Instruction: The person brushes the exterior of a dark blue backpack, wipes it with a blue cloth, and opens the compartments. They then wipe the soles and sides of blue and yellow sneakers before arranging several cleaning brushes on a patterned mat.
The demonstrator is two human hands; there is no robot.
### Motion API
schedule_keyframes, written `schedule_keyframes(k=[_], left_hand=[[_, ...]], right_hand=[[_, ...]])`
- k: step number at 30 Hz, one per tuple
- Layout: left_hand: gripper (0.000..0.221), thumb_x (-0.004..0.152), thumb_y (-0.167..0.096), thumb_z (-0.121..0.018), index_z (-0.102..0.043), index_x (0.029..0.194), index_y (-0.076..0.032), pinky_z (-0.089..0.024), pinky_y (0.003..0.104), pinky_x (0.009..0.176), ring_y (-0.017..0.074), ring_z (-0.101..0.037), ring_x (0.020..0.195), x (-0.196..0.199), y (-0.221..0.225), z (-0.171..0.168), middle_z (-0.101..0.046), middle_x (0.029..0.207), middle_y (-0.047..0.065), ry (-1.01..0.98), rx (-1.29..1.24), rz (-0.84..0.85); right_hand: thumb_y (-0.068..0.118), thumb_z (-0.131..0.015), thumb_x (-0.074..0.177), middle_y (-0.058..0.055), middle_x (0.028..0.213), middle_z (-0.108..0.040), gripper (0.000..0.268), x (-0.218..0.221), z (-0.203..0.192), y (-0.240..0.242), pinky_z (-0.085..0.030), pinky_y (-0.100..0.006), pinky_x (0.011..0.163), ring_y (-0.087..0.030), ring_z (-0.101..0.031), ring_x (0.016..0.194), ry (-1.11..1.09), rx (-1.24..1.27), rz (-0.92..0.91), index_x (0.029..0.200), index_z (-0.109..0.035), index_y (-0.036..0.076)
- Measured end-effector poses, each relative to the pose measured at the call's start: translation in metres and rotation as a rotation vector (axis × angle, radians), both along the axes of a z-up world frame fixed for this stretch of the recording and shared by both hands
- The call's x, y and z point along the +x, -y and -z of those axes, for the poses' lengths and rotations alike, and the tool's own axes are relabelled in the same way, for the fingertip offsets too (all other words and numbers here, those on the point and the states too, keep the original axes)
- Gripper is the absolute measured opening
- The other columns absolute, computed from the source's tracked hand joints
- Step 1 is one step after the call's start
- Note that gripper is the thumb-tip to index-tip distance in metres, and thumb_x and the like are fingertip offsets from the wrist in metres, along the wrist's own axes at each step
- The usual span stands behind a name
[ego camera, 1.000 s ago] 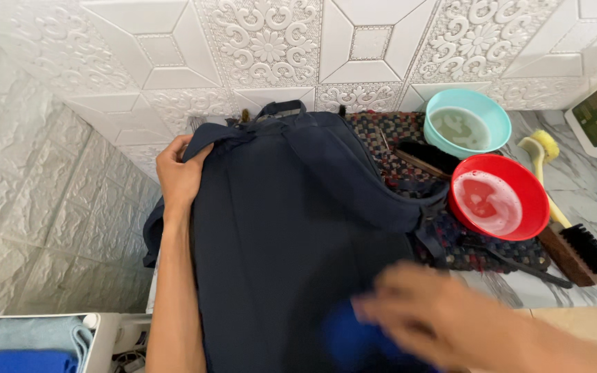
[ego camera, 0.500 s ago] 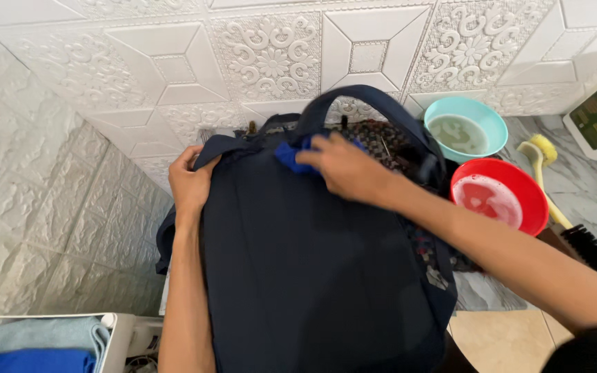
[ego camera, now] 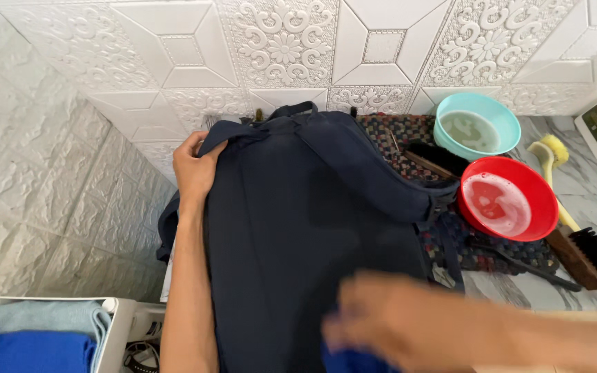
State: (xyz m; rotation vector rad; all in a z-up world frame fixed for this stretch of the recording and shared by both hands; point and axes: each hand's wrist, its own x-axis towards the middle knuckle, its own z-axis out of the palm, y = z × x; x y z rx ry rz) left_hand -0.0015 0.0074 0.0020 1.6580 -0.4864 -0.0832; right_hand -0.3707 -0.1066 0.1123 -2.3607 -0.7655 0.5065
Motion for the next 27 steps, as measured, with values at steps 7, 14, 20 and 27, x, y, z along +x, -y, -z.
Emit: schedule_keyframes(k=[7,14,20,27], left_hand=[[0.015,0.085,-0.009,-0.079,-0.077,0.099,-0.014,-0.050,0.018,0.078,0.0035,-0.068,0.088,-0.003,0.001,-0.001,-0.078,0.093,-0.003,-0.007,-0.006,0.015],[0.014,0.084,-0.007,-0.078,-0.077,0.096,-0.015,-0.049,0.018,0.075,0.0025,-0.067,0.084,-0.001,-0.001,0.000,-0.077,0.089,-0.005,-0.023,0.002,0.013],[0.008,0.089,-0.012,-0.077,-0.077,0.095,-0.017,-0.055,0.026,0.075,0.0119,-0.072,0.090,-0.009,-0.006,-0.015,-0.078,0.092,0.000,-0.108,-0.005,0.031],[0.010,0.083,-0.010,-0.080,-0.077,0.091,-0.014,-0.048,0.017,0.073,0.0022,-0.064,0.083,0.005,-0.004,0.001,-0.075,0.088,-0.005,-0.206,-0.091,0.040]], right_hand=[[-0.010,-0.050,0.080,-0.017,0.120,-0.050,0.064,0.151,0.003,0.043,-0.054,-0.053,0.074,-0.039,-0.050,0.104,0.628,-0.343,0.567,0.137,-0.055,0.018],[0.000,-0.050,0.086,-0.022,0.109,-0.054,0.047,0.146,0.058,0.011,-0.051,-0.055,0.078,-0.046,-0.051,0.098,0.652,-0.354,0.395,0.130,-0.059,0.011],[0.021,-0.042,0.113,-0.021,0.115,-0.050,0.027,-0.008,0.133,-0.045,-0.052,-0.047,0.083,-0.046,-0.049,0.097,0.356,-0.140,-0.159,0.126,-0.063,0.009],[0.029,-0.025,0.109,-0.009,0.092,-0.055,0.044,0.116,-0.023,-0.002,-0.038,-0.045,0.075,-0.027,-0.051,0.080,0.443,0.083,0.337,0.117,-0.065,0.012]])
